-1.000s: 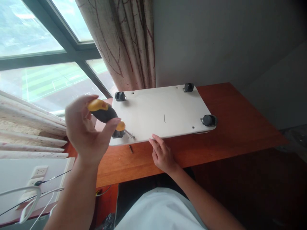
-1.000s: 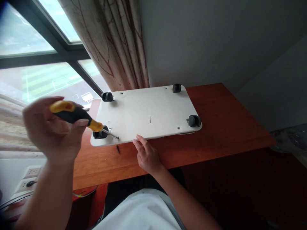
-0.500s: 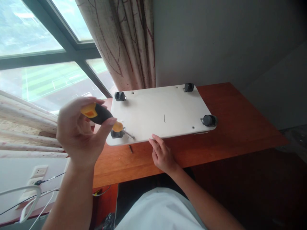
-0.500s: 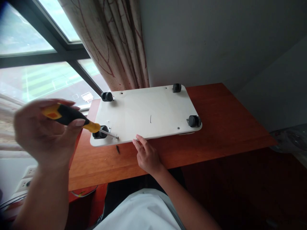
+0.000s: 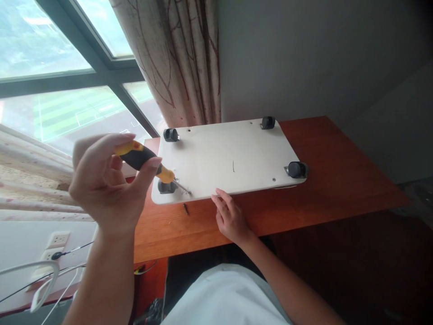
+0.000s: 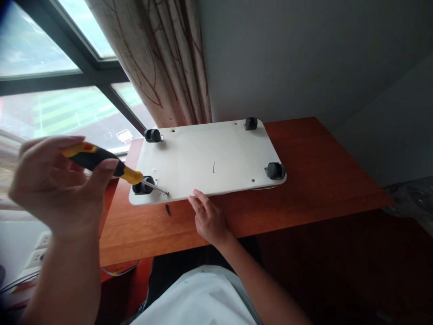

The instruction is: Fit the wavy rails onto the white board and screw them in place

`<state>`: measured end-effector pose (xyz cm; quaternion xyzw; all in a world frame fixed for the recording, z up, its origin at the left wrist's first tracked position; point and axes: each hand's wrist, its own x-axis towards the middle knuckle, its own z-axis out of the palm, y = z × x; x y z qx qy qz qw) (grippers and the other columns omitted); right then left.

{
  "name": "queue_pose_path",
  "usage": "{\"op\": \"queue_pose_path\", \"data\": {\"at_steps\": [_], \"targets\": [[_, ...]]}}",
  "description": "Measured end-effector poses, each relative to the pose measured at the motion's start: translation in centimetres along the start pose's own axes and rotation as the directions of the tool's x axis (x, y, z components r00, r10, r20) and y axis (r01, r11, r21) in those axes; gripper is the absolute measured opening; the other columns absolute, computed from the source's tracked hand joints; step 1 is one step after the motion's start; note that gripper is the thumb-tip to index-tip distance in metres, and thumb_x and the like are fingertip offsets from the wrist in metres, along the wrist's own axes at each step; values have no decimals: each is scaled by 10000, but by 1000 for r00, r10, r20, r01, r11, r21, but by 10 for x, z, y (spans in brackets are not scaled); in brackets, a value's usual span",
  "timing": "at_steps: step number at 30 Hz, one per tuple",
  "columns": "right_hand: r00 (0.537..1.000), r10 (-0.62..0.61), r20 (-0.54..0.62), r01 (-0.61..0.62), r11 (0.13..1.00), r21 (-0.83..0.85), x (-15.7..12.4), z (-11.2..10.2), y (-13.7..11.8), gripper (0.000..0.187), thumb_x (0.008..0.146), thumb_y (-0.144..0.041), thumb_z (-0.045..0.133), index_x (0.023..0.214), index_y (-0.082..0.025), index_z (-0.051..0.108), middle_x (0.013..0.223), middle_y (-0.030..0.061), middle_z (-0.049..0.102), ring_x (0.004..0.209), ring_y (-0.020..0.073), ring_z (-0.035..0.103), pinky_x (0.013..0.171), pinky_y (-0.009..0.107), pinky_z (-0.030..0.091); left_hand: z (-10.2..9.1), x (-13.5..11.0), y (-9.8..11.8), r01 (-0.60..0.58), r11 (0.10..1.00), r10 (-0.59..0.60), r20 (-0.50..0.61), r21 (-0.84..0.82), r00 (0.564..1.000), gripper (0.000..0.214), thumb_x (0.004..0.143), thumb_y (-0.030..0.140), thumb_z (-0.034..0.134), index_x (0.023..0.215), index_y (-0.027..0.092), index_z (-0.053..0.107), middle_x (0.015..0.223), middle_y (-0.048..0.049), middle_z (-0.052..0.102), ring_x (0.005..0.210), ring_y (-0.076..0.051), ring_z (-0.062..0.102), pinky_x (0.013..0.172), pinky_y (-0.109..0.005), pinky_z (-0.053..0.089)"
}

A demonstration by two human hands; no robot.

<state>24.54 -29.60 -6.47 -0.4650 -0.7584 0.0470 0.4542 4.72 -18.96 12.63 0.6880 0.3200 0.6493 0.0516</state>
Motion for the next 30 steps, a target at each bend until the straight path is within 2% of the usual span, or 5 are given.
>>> {"op": "queue_pose_path", "data": {"at_steps": [5,11,17,23,30], "targets": [[1000,2,-3,-2,1000,7,0,0,1,775,893,-3,463,1600,-237,248,1492,156,468,1329,207,561,1034,336,572,4,-5,-4,38,994,-36,25,-101,999,555,756,234,769,1297,255,645,1054,-59,714,902,-227,710,813,-447,606],[1000,11,2,-11,1000,11,-1,0,1,771,900,-5,456,1601,-249,244,1490,153,470,1324,208,564,1018,346,582,0,-3,-9,-32,998,31,-18,-62,999,665,525,107,907,1146,270,736,1041,-27,663,870,-165,648,689,-281,559],[1000,18,15,-19,1000,15,-3,1,1,770,906,-15,454,1605,-253,234,1497,159,463,1282,203,596,1001,340,589,2,-7,-2,80,988,-72,67,-132,995,602,736,158,778,1314,240,632,1130,-85,704,981,-227,697,819,-395,602],[1000,15,18,-16,1000,6,-2,1,0,778,903,-18,453,1608,-254,223,1501,153,460,1288,204,593,1010,344,587,1,-6,-2,78,994,-73,70,-82,995,723,529,122,912,1197,303,704,1129,-28,638,966,-212,675,768,-360,632],[1000,5,10,-5,1000,16,0,0,-1,774,895,0,459,1600,-236,246,1495,162,459,1323,210,566,1014,338,585,4,-6,4,111,979,-82,165,-172,983,616,714,210,837,1293,244,629,1129,-88,691,1028,-259,685,915,-474,603]]}}
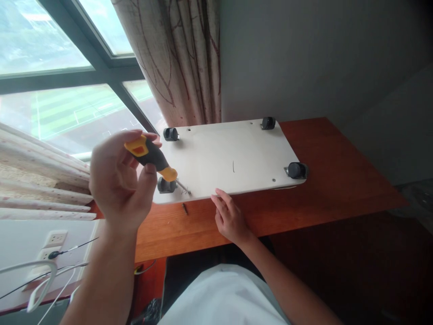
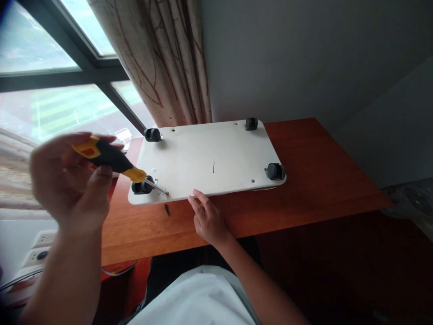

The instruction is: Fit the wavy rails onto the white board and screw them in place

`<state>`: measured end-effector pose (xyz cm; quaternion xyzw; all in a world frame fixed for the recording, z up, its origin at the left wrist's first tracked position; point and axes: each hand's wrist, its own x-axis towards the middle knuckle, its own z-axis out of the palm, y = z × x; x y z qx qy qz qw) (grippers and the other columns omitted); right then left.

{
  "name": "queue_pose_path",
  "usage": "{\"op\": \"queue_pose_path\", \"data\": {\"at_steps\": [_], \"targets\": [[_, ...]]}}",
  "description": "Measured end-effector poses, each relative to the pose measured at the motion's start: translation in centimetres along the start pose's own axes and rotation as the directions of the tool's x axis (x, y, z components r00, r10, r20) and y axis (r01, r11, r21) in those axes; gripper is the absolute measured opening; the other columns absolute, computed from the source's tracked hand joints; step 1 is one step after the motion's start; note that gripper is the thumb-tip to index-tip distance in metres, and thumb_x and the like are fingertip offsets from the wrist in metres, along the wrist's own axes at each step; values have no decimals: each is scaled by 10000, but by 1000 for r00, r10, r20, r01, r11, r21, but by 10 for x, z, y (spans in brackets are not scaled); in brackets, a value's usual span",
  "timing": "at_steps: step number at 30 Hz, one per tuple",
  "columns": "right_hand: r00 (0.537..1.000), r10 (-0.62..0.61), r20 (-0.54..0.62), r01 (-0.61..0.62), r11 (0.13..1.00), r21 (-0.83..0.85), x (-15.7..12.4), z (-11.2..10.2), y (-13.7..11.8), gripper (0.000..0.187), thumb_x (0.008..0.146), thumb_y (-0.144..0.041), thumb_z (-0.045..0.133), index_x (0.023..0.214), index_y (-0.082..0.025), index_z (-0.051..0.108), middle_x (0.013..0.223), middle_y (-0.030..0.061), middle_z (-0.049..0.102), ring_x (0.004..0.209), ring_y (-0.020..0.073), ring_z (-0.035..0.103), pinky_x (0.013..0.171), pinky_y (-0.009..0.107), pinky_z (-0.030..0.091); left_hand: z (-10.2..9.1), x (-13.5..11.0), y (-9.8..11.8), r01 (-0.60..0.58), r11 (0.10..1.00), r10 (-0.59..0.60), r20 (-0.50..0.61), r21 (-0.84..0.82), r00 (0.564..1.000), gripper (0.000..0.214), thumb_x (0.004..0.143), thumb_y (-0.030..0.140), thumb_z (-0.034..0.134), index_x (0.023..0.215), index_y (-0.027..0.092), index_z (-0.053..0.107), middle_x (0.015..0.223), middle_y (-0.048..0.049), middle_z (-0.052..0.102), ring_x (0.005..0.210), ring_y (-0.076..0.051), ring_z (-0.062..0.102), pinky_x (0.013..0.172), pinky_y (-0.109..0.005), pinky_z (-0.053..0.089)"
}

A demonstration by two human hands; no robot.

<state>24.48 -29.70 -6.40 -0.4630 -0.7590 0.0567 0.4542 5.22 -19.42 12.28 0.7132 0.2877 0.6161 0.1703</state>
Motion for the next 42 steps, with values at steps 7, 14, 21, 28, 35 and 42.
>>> {"op": "queue_pose_path", "data": {"at_steps": [7,14,21,28,35,42], "targets": [[1000,4,3,-4,1000,1,0,0,-1,774,897,-2,458,1600,-245,243,1496,155,461,1314,206,572,1023,340,581,8,4,6,-20,1000,21,-77,15,997,505,664,87,850,1134,210,709,959,-58,735,880,-225,725,792,-405,630],[1000,-5,-1,5,1000,11,0,0,1,778,889,10,468,1597,-229,252,1493,161,454,1316,202,564,1031,342,575,4,6,4,-107,993,105,-44,-40,993,509,668,163,892,1142,211,712,1151,-73,654,886,-211,729,732,-374,657],[1000,-6,-9,6,1000,18,-1,1,1,788,880,22,477,1595,-226,257,1493,165,447,1315,206,563,1040,351,569,3,0,5,32,999,-32,-32,-21,999,516,763,221,851,1242,238,661,1051,-63,727,957,-259,723,829,-462,626],[1000,-1,-8,1,1000,11,-1,1,1,777,890,6,471,1596,-237,255,1491,161,456,1289,203,585,1021,341,579,-3,3,-5,-135,989,138,-52,63,989,498,705,308,889,1167,237,720,1033,-54,661,885,-192,651,732,-344,583],[1000,0,-2,0,1000,8,0,-1,0,779,892,6,466,1599,-237,246,1489,165,458,1271,202,597,1008,340,585,5,-1,4,6,1000,-5,-80,6,997,352,904,300,704,1248,223,693,1013,-83,721,848,-220,710,696,-375,595],[1000,2,-2,-2,1000,2,0,0,0,780,894,1,464,1601,-247,244,1491,157,461,1252,196,609,1010,342,586,-4,3,0,-135,980,145,-65,147,987,492,652,240,920,1117,239,762,1026,-58,637,909,-182,617,740,-329,582]]}}
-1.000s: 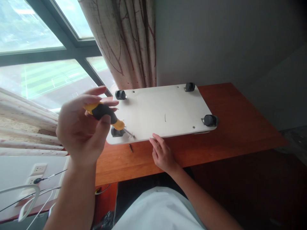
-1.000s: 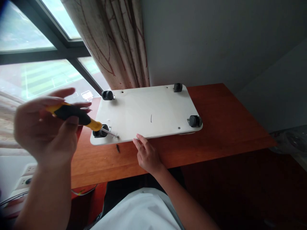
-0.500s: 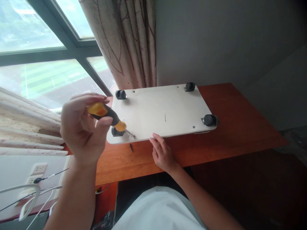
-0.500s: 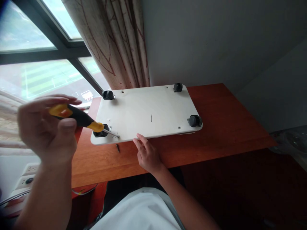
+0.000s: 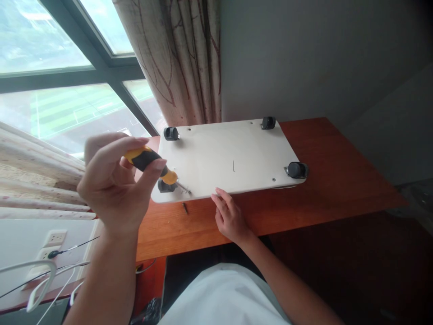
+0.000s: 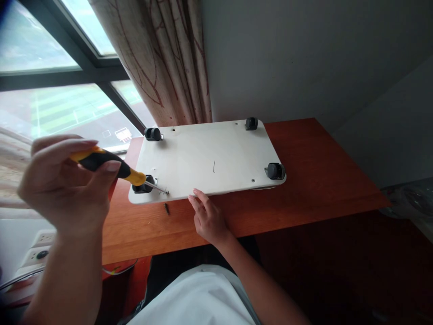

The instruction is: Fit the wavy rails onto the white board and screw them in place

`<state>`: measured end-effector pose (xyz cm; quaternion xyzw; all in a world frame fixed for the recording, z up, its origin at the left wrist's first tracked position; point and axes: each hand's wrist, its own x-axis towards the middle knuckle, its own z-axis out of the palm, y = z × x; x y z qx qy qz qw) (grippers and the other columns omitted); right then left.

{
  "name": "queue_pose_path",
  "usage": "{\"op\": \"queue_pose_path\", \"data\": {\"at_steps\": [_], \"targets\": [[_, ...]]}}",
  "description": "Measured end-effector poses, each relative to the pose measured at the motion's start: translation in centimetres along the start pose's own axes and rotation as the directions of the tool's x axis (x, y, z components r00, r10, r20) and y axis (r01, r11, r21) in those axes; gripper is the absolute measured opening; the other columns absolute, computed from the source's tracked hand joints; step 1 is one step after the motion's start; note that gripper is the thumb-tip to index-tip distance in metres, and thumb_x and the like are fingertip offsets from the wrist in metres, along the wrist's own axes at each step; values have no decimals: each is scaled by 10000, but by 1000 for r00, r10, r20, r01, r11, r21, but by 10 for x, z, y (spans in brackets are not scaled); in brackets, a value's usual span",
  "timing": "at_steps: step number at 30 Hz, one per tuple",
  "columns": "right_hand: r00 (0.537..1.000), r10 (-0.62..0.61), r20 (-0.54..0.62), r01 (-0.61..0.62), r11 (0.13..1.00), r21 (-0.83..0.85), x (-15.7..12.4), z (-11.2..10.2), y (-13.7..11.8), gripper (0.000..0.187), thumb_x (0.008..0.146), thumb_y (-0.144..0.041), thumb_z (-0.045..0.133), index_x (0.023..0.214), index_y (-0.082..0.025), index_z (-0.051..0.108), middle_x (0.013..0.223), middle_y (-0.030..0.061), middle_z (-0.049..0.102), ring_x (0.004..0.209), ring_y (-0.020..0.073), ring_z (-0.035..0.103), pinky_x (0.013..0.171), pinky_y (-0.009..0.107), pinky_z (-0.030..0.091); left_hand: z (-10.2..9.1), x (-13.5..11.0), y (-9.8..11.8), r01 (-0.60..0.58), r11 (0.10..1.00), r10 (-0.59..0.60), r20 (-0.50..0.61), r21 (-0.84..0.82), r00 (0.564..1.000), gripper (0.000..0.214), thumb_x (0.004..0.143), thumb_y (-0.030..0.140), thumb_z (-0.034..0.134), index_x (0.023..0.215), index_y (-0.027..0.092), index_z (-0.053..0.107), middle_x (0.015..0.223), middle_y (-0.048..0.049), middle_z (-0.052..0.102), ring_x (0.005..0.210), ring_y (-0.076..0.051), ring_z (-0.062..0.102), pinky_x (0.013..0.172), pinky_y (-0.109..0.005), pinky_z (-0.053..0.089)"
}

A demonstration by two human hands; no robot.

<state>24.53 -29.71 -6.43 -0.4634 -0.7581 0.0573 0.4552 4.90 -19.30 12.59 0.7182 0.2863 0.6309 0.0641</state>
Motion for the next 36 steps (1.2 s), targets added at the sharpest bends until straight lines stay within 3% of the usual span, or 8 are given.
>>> {"op": "queue_pose_path", "data": {"at_steps": [3,7,13,19,25,29,33,36], "targets": [[1000,1,1,-1,1000,-1,0,0,0,786,893,0,467,1603,-249,238,1490,156,462,1271,203,598,1008,346,588,2,-2,2,72,996,-72,6,-57,997,472,726,173,847,1178,254,740,1042,-56,669,886,-178,657,756,-350,600],[1000,2,-1,-2,1000,3,0,0,0,780,895,-3,466,1602,-245,241,1493,157,459,1268,202,602,1012,345,587,10,-10,3,139,975,-136,27,-173,990,453,880,318,721,1321,255,638,1090,-77,716,915,-234,715,794,-443,614],[1000,-3,-6,3,1000,6,-1,0,0,767,896,-1,465,1597,-234,258,1498,156,455,1248,188,612,1019,328,582,4,-6,-3,-40,999,39,-11,-36,999,609,611,206,928,1181,261,720,1035,-25,669,844,-162,638,741,-324,575],[1000,6,11,-6,1000,7,-1,0,0,773,897,-4,466,1600,-238,246,1506,153,447,1302,198,576,1038,342,571,9,-11,4,162,980,-158,43,-111,986,459,888,314,696,1336,252,614,1045,-63,722,893,-228,718,770,-426,618],[1000,7,10,-7,1000,9,-1,-1,-1,772,892,1,471,1596,-233,256,1506,149,449,1280,186,593,1043,318,568,5,-14,7,92,995,-91,-42,25,995,511,697,303,885,1171,328,697,1048,-25,681,862,-215,688,811,-455,612],[1000,4,10,-4,1000,8,0,-1,-1,765,896,-3,466,1596,-229,256,1502,154,451,1283,191,590,1031,325,575,7,-10,21,244,970,-244,-13,1,970,421,843,245,763,1215,408,651,1029,-10,699,894,-217,701,838,-494,629],[1000,4,14,-4,1000,0,0,0,0,764,900,-6,457,1598,-233,247,1504,155,450,1283,195,590,1030,342,576,12,-9,25,204,971,-205,7,-120,979,330,929,277,654,1221,424,606,1002,-2,683,908,-215,726,830,-498,650],[1000,1,10,-1,1000,-6,-1,0,0,768,895,-1,456,1597,-234,250,1502,155,452,1288,197,589,1036,349,573,10,-10,21,188,980,-186,36,-60,982,429,864,270,742,1237,416,589,1107,-7,647,937,-212,719,862,-509,643]]}}
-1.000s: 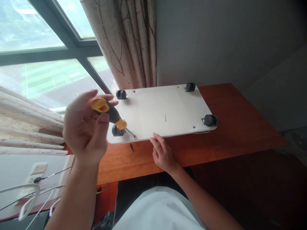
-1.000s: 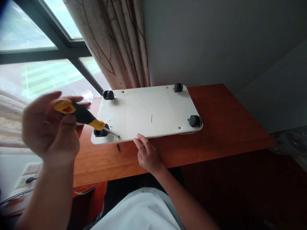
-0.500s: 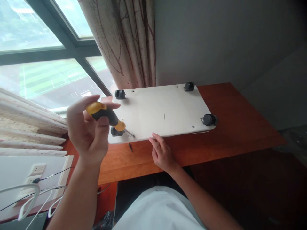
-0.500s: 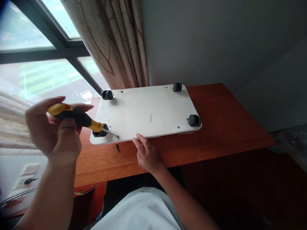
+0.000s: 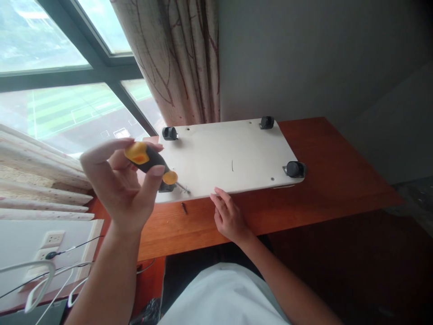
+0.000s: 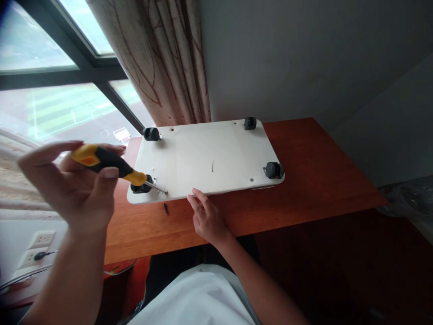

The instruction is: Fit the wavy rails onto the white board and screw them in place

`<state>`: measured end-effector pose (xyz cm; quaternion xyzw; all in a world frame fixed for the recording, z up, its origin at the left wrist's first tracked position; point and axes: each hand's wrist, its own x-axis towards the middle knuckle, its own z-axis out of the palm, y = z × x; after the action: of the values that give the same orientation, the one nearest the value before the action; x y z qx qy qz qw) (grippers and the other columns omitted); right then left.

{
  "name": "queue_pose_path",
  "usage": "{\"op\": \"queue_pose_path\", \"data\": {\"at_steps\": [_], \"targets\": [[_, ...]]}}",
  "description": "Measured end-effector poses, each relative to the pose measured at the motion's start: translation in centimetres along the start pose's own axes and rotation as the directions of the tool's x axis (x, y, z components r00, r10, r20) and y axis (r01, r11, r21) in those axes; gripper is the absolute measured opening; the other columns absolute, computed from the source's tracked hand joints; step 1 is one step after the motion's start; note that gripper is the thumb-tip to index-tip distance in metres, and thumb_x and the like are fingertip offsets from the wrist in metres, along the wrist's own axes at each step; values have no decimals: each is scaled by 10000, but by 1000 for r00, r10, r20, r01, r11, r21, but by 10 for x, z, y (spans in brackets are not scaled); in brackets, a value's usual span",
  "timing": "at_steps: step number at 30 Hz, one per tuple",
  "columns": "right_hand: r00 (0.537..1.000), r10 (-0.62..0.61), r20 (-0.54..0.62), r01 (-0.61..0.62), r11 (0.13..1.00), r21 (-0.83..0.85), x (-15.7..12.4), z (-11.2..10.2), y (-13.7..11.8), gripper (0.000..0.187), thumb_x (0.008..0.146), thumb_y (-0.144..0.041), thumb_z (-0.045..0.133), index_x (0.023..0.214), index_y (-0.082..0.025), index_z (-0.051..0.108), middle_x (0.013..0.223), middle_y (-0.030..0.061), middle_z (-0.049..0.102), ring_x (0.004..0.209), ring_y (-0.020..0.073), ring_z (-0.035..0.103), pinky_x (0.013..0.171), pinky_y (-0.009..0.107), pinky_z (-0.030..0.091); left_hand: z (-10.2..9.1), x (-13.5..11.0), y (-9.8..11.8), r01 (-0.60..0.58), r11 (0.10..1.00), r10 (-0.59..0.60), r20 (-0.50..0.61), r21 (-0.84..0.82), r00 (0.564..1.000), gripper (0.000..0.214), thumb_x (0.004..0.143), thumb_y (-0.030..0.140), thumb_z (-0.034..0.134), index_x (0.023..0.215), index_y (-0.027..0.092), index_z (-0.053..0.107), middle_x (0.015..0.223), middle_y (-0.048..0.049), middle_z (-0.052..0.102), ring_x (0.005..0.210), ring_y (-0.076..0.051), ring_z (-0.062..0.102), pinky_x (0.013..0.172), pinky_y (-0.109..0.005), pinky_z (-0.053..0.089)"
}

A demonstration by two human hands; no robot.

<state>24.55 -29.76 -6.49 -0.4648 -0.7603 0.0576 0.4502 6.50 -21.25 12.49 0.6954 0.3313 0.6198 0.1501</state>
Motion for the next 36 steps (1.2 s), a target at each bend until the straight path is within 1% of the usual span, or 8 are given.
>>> {"op": "queue_pose_path", "data": {"at_steps": [4,11,16,19,24,29,32,36], "targets": [[1000,-4,-14,4,1000,2,-1,1,1,771,888,4,463,1595,-229,261,1497,157,459,1288,200,589,1025,338,578,-5,0,-2,-19,995,27,-87,99,996,544,750,206,856,1201,400,622,1154,0,631,1026,-205,678,886,-492,625],[1000,8,-1,-8,1000,2,-1,0,0,779,895,-4,457,1601,-249,239,1502,153,459,1289,205,591,1030,354,576,-3,0,-5,-27,999,25,-30,-46,999,354,874,410,693,1209,338,605,960,-24,686,846,-219,724,686,-466,633],[1000,5,2,-5,1000,5,-1,0,0,783,888,1,461,1598,-245,245,1509,149,450,1298,196,584,1036,331,572,-8,1,-9,-81,986,93,-77,146,993,437,771,296,828,1174,325,662,1055,-41,652,924,-216,701,810,-468,628],[1000,6,3,-6,1000,-4,-1,0,0,778,897,-9,453,1603,-249,231,1505,150,456,1318,210,570,1029,349,578,-9,2,-11,-71,992,74,-32,106,997,441,800,251,804,1214,322,672,1043,-33,683,949,-221,708,827,-451,640],[1000,2,3,-2,1000,-2,0,0,0,774,898,-9,457,1602,-243,237,1502,154,457,1345,215,546,1034,355,575,-7,-1,-12,27,998,-23,73,-55,997,449,907,402,690,1338,362,572,1116,-66,711,943,-254,729,750,-450,654],[1000,8,7,-8,1000,1,-1,0,0,775,902,-13,450,1605,-252,226,1505,151,454,1273,195,602,1027,344,577,-9,3,-11,-63,994,65,-23,91,998,472,769,275,849,1203,350,678,1160,-37,643,1031,-213,659,842,-425,617],[1000,13,13,-13,1000,1,-2,0,0,775,904,-17,450,1605,-253,223,1510,150,450,1244,189,621,1027,341,576,-7,5,-9,-60,995,62,-27,75,998,406,793,222,806,1171,329,701,1095,-28,659,932,-184,682,794,-399,625],[1000,14,19,-14,1000,-1,-2,1,1,768,910,-21,440,1607,-255,215,1506,157,452,1231,195,628,1009,353,588,-4,2,-9,6,999,-7,-33,-51,999,302,923,338,629,1221,294,657,985,-60,696,875,-233,717,726,-456,621]]}}
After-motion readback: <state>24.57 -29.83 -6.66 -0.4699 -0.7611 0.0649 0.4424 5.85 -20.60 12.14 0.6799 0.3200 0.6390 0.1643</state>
